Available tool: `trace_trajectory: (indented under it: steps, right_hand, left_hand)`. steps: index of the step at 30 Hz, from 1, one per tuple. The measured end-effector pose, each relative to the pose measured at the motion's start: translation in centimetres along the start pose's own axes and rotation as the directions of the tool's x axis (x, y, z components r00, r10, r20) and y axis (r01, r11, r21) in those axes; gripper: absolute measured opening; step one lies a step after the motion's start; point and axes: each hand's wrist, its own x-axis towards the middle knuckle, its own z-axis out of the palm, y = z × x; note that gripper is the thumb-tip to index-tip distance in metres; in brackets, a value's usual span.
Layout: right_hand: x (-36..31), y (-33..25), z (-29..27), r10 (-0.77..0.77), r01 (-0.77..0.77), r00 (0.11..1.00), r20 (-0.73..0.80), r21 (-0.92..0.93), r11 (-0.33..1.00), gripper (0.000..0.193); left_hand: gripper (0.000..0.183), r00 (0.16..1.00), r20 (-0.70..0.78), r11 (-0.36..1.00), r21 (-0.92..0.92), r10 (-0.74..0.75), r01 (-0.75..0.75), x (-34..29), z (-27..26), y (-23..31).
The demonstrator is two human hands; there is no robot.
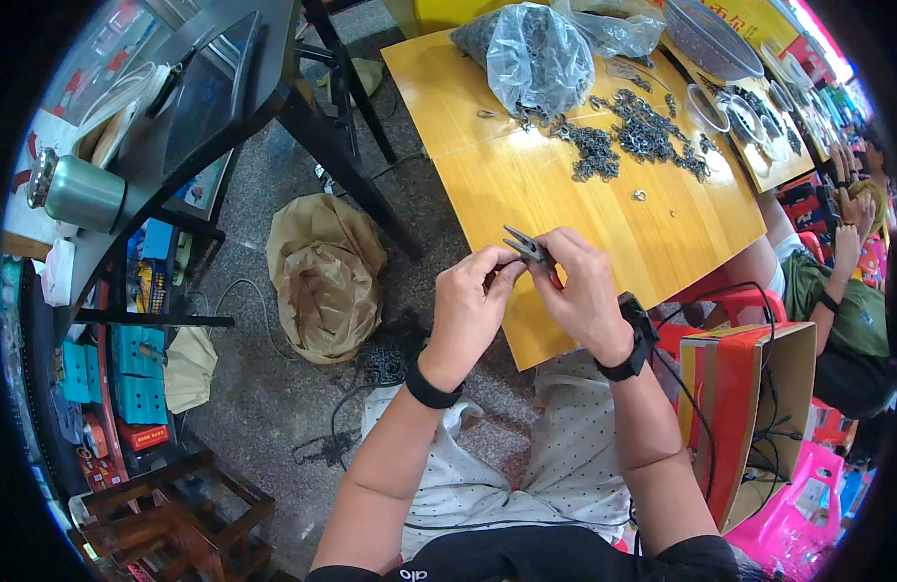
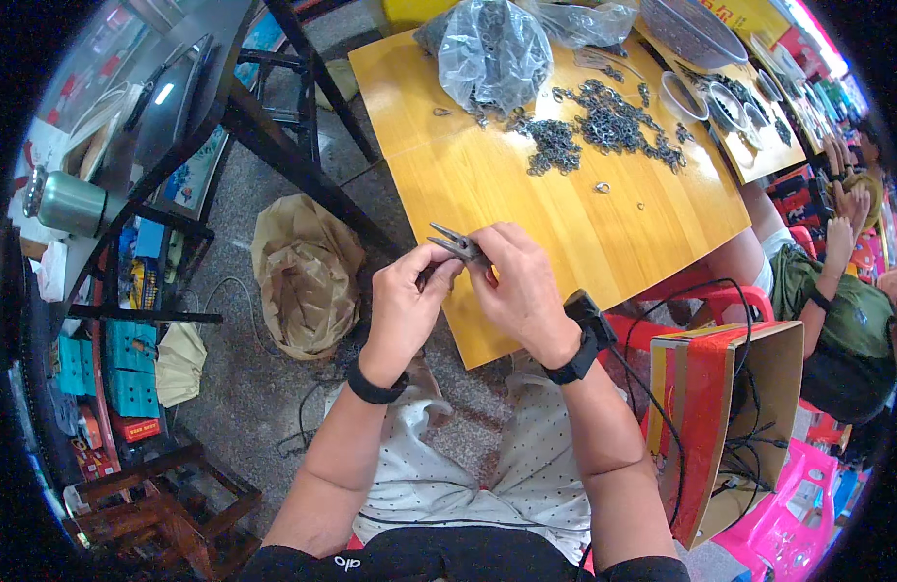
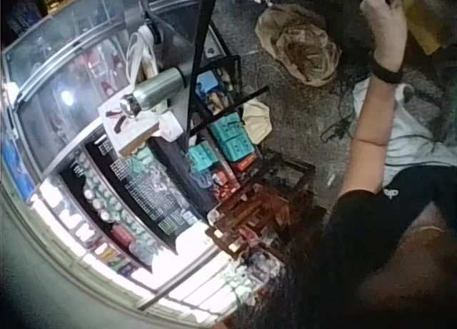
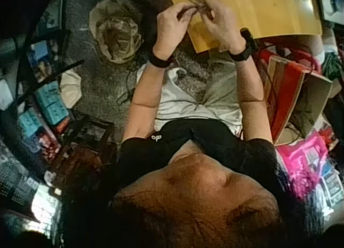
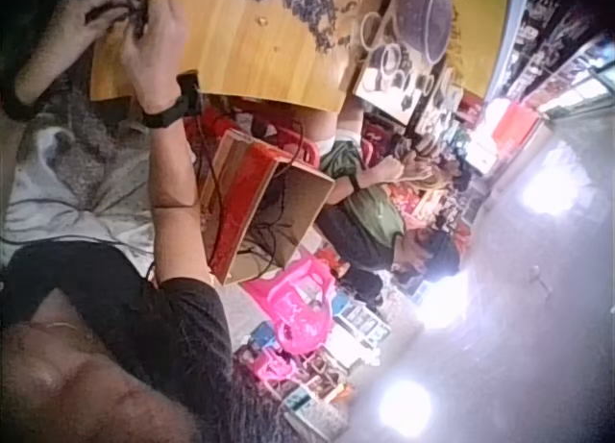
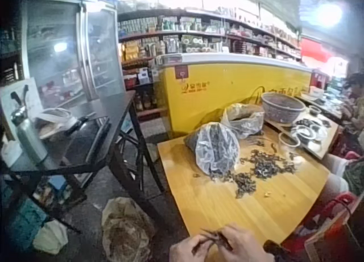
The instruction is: The person is using pliers to assemble small metal components on a table.
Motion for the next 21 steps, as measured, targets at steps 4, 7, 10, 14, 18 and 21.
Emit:
trace_trajectory:
  steps: [4,7,10,14,18,21]
  right_hand:
    - [-0.2,0.9,0.5,0.084,-0.08,0.996,-0.035,0.116,0.99,0.015]
    - [-0.3,1.9,0.1,0.247,-0.231,0.969,-0.001,0.353,0.907,0.013]
    - [0.0,1.7,-0.2,0.37,-0.345,0.925,0.089,0.604,0.718,0.007]
    - [0.1,0.3,-0.7,0.428,-0.427,0.889,0.162,0.628,0.651,0.009]
    - [0.1,0.0,-0.2,0.431,-0.408,0.893,0.129,0.636,0.655,0.012]
    - [0.0,0.4,-0.1,0.413,-0.385,0.904,0.107,0.623,0.681,0.013]
  left_hand:
    - [0.008,0.999,0.007,0.999,0.006,-0.054,0.054,0.0,-0.1,0.6]
    - [0.01,0.991,0.011,0.978,-0.162,-0.135,0.135,0.0,0.0,0.1]
    - [0.013,0.986,0.022,0.954,-0.249,-0.166,0.166,0.0,0.0,-0.4]
    - [0.014,0.988,-0.002,0.959,-0.239,-0.156,0.151,0.0,0.2,-0.6]
    - [0.014,0.988,-0.009,0.965,-0.216,-0.157,0.151,-0.1,0.4,-0.1]
    - [0.014,0.988,-0.014,0.969,-0.199,-0.152,0.146,-0.1,0.4,0.0]
